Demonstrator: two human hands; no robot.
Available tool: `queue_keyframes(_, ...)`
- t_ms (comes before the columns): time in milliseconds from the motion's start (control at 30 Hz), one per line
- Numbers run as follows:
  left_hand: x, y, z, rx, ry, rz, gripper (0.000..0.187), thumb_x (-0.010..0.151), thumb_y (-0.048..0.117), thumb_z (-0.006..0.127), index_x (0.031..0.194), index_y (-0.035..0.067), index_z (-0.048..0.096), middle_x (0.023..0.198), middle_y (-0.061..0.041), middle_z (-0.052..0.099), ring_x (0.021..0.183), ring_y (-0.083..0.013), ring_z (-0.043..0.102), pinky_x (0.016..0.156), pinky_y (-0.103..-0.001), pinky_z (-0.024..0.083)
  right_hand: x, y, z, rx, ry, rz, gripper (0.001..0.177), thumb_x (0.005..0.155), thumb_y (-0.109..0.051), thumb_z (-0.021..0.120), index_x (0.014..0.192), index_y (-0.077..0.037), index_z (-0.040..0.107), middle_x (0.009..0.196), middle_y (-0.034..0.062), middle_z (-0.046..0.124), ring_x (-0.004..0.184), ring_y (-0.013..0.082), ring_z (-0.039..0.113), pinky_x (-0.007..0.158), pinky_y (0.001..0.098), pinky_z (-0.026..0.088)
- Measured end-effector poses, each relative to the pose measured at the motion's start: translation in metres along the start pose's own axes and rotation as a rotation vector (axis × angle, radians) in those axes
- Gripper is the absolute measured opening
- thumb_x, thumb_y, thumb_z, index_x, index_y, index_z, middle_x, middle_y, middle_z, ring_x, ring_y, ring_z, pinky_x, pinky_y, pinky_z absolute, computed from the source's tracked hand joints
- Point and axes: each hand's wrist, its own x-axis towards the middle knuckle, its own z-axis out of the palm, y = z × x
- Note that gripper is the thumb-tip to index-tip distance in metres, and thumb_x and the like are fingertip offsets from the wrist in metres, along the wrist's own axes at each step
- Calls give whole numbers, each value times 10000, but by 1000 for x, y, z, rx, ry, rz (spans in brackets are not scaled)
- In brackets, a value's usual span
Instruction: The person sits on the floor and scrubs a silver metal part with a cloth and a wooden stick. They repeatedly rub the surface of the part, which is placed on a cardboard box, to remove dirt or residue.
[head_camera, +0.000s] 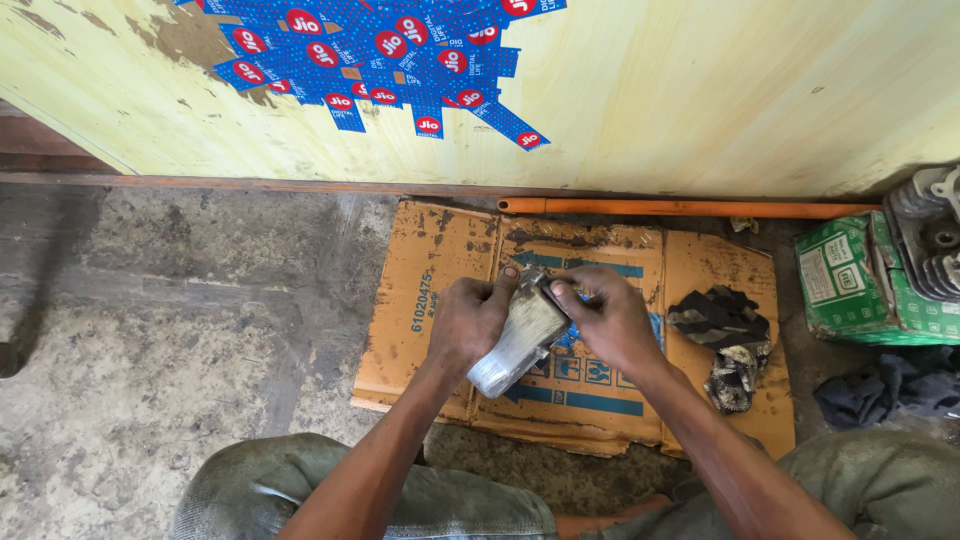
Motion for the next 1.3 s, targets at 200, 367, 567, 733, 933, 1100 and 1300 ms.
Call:
queue_keyframes(200, -2, 3, -4, 19, -19, 0, 733, 1012, 572, 472, 606, 19, 732, 474, -130, 622, 389, -227, 556, 464, -439, 449, -20, -21, -6, -89, -96, -235, 374, 949, -317, 614, 1221, -76, 702, 1230, 116, 721, 934, 271, 752, 800, 418, 607)
queue_keyframes(367, -11, 17, -10, -7, -19, -26, 697, 981, 574, 484, 636, 29, 749, 518, -156, 667, 445, -247, 646, 548, -453, 528, -24, -33, -12, -166, 49, -304, 323, 973, -258, 617, 1249, -108, 690, 1065, 112, 775, 865, 251, 779, 742, 396, 621)
queue_keyframes(567, -17, 27, -16, 7, -26, -49, 714, 981, 566, 494, 651, -19, 738, 569, -207, 676, 528, -316, 677, 630, -492, 521, -17, -24, -9, -231, 158, -745, 243, 951, -128, 681, 1188, -76, 658, 1022, 122, 779, 803, 265, 782, 666, 358, 634)
queue_keyframes(733, -13, 18, -14, -13, -30, -11, 709, 990, 553, 476, 658, -19, 733, 561, -205, 664, 517, -313, 677, 614, -490, 530, -11, -15, -6, -333, 169, -812, 211, 943, -94, 708, 1138, -52, 640, 894, 112, 771, 687, 265, 759, 568, 381, 600)
queue_keyframes(933, 1, -5, -1, -34, -103, 50, 690, 1015, 531, 416, 658, 27, 722, 492, -158, 634, 368, -236, 579, 393, -433, 489, 0, 5, -2, -330, 96, -770, 242, 897, -38, 693, 1126, -109, 664, 828, 100, 773, 563, 184, 728, 449, 336, 580)
queue_keyframes(1100, 8, -13, 2, -34, -72, 110, 651, 1005, 521, 415, 676, 56, 730, 472, -139, 632, 331, -191, 579, 353, -386, 485, 8, 10, -1, -252, 111, -928, 219, 936, -29, 675, 1141, -91, 633, 976, 150, 766, 677, 200, 740, 492, 307, 595)
queue_keyframes(1300, 1, -11, 0, -11, -47, 123, 670, 1011, 515, 439, 640, 41, 732, 461, -151, 620, 336, -217, 538, 360, -416, 421, 0, 5, -3, -274, 108, -844, 227, 917, -63, 691, 1141, -80, 658, 918, 114, 767, 660, 207, 747, 505, 338, 580)
